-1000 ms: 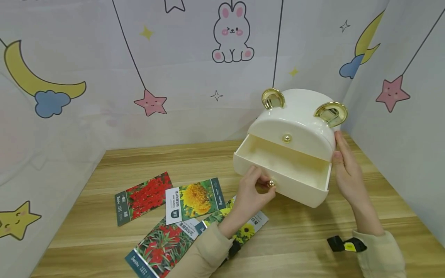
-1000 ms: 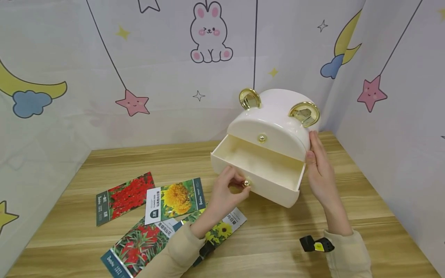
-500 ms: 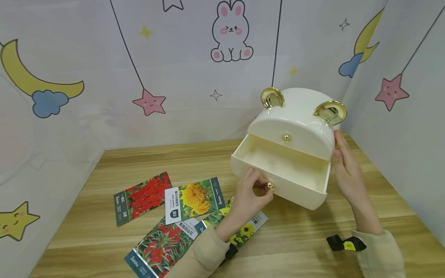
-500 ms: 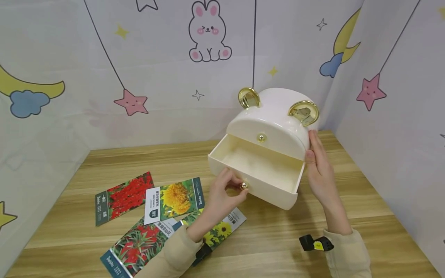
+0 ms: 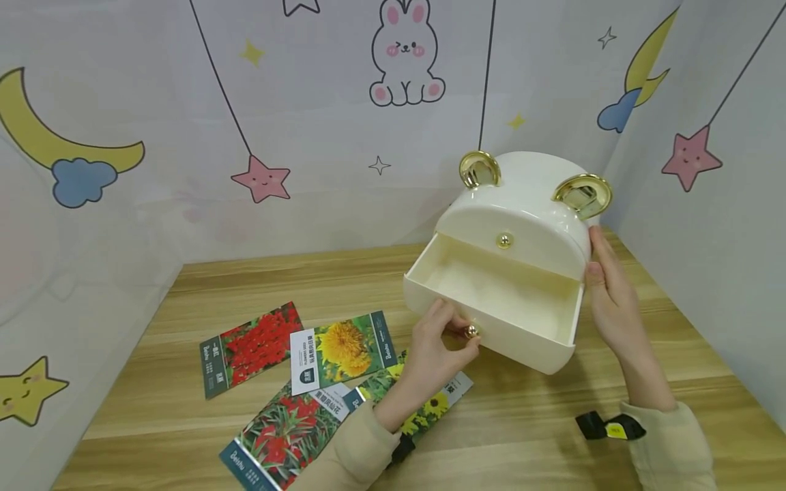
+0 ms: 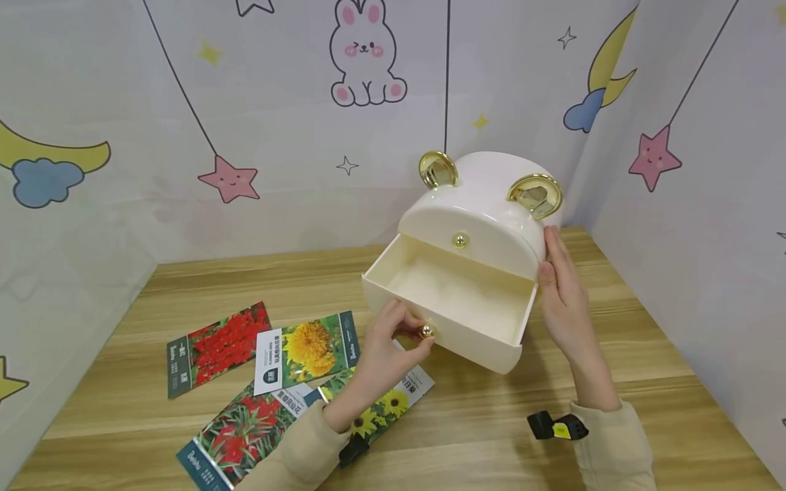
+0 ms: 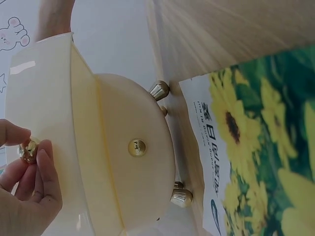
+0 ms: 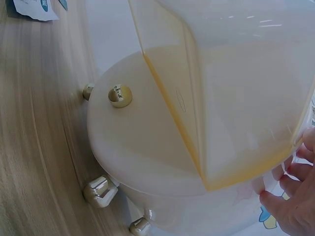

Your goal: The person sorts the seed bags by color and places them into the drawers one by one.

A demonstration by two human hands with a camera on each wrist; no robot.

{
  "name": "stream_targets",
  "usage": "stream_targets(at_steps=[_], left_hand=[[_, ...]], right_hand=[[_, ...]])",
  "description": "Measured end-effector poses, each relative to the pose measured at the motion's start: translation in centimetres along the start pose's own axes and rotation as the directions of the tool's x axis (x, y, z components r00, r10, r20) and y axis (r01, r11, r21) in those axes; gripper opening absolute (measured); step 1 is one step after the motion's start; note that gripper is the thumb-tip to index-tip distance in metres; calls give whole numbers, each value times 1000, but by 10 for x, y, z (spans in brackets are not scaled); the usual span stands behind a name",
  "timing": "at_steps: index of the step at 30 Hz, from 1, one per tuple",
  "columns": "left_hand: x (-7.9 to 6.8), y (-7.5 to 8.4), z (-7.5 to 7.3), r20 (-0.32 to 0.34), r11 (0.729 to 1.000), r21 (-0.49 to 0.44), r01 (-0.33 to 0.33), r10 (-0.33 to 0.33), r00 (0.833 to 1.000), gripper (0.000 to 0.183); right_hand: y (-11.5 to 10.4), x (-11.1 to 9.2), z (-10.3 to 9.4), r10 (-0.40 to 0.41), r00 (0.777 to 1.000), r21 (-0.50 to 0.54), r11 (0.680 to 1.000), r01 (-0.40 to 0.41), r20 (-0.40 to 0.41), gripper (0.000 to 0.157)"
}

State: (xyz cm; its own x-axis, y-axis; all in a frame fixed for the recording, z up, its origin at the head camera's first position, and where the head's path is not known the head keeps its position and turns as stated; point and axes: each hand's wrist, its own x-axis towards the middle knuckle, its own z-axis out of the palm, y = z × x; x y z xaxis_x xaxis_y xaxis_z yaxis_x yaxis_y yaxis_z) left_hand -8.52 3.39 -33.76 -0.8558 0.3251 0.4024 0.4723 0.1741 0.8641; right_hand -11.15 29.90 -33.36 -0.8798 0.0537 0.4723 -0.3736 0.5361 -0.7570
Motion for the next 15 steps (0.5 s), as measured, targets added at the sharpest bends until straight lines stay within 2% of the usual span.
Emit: stream_targets(at_steps=[15], left_hand=[[-5, 4, -4, 5, 1000, 5, -8, 8, 1000, 15]], right_hand=[[1, 0, 1, 3, 1000, -19, 1000, -4, -12, 47]])
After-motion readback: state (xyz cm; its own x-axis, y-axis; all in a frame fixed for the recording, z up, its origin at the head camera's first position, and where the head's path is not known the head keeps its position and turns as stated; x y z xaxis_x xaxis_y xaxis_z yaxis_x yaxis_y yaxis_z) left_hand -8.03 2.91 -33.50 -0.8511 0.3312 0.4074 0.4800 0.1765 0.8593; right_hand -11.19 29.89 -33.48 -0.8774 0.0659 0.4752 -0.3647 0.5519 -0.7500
